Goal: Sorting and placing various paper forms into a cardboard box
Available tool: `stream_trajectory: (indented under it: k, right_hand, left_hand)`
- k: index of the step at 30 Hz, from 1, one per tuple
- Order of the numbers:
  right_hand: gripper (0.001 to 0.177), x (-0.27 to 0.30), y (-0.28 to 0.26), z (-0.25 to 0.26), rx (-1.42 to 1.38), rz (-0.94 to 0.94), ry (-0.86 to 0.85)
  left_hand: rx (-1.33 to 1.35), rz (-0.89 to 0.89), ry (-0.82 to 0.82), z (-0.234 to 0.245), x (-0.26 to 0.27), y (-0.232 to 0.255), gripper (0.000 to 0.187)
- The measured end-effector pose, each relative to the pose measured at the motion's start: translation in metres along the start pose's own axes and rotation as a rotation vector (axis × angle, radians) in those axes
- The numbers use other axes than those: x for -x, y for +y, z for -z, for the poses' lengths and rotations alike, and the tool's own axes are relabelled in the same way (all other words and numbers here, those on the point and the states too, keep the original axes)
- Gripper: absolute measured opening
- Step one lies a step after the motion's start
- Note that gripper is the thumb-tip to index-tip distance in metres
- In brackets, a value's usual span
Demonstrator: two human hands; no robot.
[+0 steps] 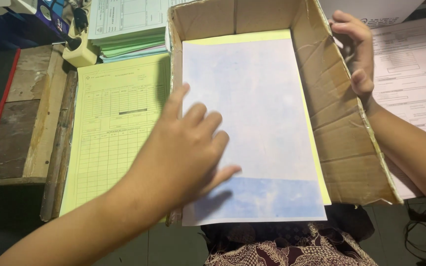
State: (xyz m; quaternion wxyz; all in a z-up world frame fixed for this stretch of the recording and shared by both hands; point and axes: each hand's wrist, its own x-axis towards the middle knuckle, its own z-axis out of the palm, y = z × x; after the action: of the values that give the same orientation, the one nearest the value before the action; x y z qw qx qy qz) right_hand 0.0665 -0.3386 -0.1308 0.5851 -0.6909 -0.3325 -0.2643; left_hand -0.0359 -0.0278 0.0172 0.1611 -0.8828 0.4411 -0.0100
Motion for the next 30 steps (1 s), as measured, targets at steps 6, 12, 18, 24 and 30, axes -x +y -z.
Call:
stream_trajectory:
  k: [6,12,18,24,30]
  right_hand:
    - [0.062,-0.008,-0.024,-0.043,-0.403,-0.048,0.160]
    - [0.070,0.000,-0.009,-0.021,-0.339,-0.119,0.018]
    - [0.069,0.001,-0.014,-0.015,-0.316,-0.146,-0.040]
    - [0.073,0.004,-0.007,-0.008,-0.231,-0.177,-0.067]
    - [0.073,0.003,0.002,-0.003,-0.163,-0.114,-0.100]
  left_hand:
    - [0.127,-0.195,0.078,-0.024,0.021,0.059,0.107]
    - [0.076,-0.028,0.254,-0.039,0.029,0.087,0.054]
    - [0.148,0.079,0.300,-0.044,0.033,0.095,0.053]
    - [0.183,0.133,0.331,-0.050,0.027,0.095,0.053]
    - [0.205,0.131,0.338,-0.046,0.028,0.092,0.056]
